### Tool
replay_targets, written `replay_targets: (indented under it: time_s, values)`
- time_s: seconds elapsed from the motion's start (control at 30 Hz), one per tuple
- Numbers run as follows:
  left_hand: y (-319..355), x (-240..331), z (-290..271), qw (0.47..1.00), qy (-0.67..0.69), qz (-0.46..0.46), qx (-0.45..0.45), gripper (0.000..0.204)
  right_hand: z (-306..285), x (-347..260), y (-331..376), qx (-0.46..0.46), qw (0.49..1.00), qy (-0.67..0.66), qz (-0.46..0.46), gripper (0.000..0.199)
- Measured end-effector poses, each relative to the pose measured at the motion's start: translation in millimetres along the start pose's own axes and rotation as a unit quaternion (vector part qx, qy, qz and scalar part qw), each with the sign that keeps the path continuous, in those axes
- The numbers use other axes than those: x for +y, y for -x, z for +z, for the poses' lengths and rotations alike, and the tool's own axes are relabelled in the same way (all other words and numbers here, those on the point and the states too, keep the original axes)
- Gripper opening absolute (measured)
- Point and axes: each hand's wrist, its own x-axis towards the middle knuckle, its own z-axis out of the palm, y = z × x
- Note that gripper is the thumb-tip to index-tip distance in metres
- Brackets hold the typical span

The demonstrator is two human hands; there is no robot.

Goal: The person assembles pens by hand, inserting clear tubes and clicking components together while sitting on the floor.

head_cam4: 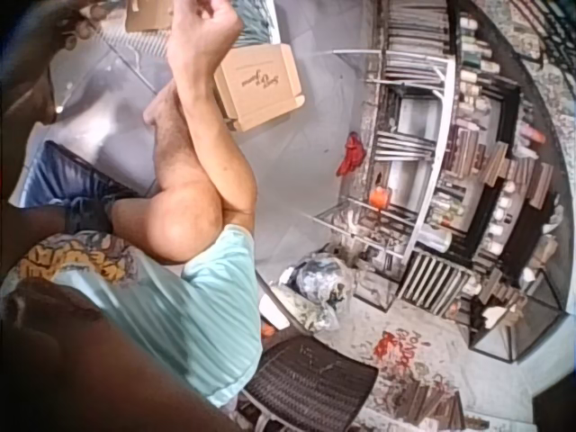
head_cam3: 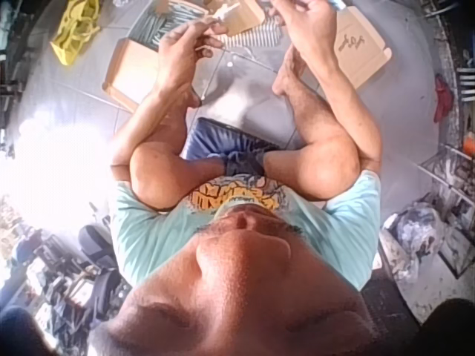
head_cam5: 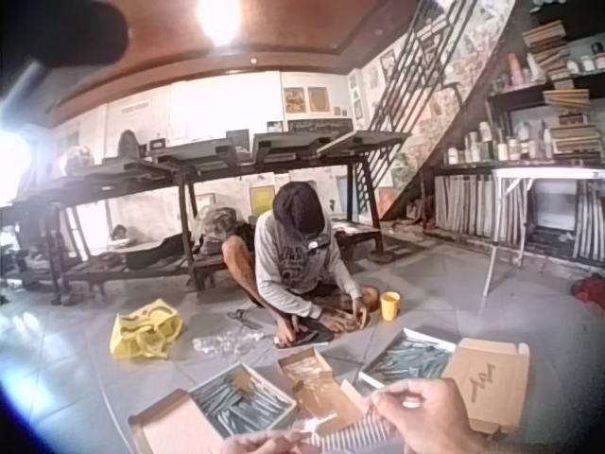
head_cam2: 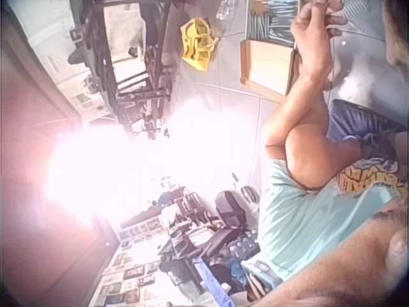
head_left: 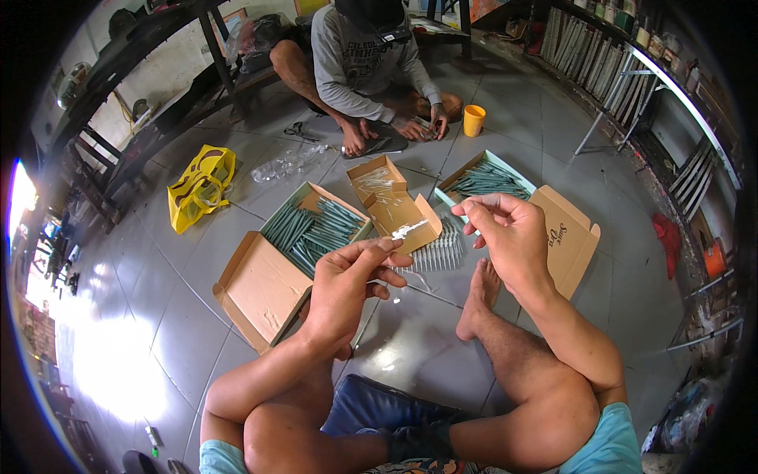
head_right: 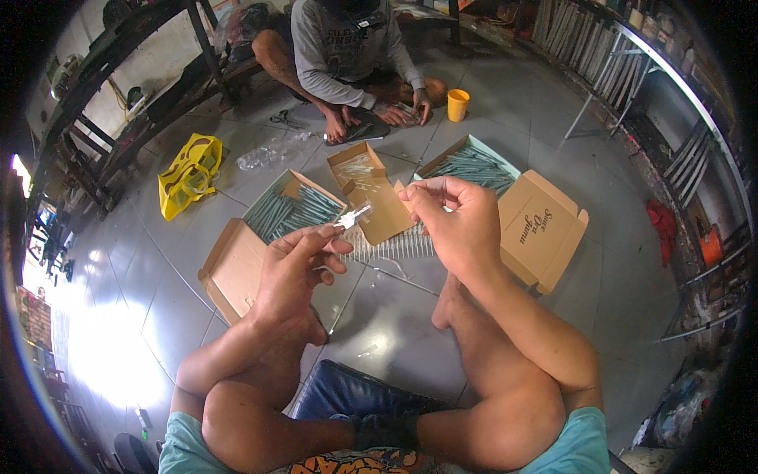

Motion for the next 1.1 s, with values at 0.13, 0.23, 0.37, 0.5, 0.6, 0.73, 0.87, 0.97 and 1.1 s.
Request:
replay_targets:
  time_s: [0.13, 0.23, 0.37, 0.5, 0.6, 0.73, 0.87, 0.97, 1.1]
  values:
    - [1.0, 0.6, 0.3, 1.0, -0.001, 0.0, -0.004, 0.024, 0.0, 0.6, -0.5, 0.013, 1.0, -0.002, -0.005, 0.015]
    - [0.2, 0.1, -0.9, 1.0, -0.002, -0.001, -0.006, 0.024, -2.5, 2.0, -1.6, 0.013, 1.0, 0.008, -0.002, 0.015]
    - [-0.8, -2.5, -4.9, 1.0, 0.005, 0.003, -0.02, 0.028, -2.0, 0.1, -1.1, 0.021, 1.0, -0.006, -0.003, 0.014]
    - [-0.6, -2.6, -6.4, 1.0, 0.002, 0.002, -0.02, 0.028, -3.0, 1.4, -1.3, 0.018, 1.0, -0.004, 0.0, 0.015]
    - [-0.6, -1.9, -5.9, 1.0, 0.002, 0.001, -0.023, 0.027, -5.0, 2.2, -1.8, 0.016, 1.0, -0.008, 0.002, 0.015]
    - [0.2, -1.7, -6.1, 1.0, 0.001, -0.001, -0.021, 0.027, -5.7, 1.3, -1.5, 0.01, 1.0, -0.003, 0.009, 0.015]
    - [0.0, -1.3, -5.4, 1.0, 0.002, -0.002, -0.022, 0.026, -6.8, 0.8, -1.4, 0.013, 1.0, -0.011, 0.006, 0.015]
    - [-0.6, -2.0, -5.9, 1.0, 0.002, -0.002, -0.021, 0.026, -6.2, 0.6, -1.1, 0.017, 1.0, -0.008, 0.013, 0.015]
    - [0.1, -1.3, -7.0, 1.0, 0.001, 0.0, -0.02, 0.026, -6.6, 2.3, -1.9, 0.014, 1.0, -0.013, 0.006, 0.014]
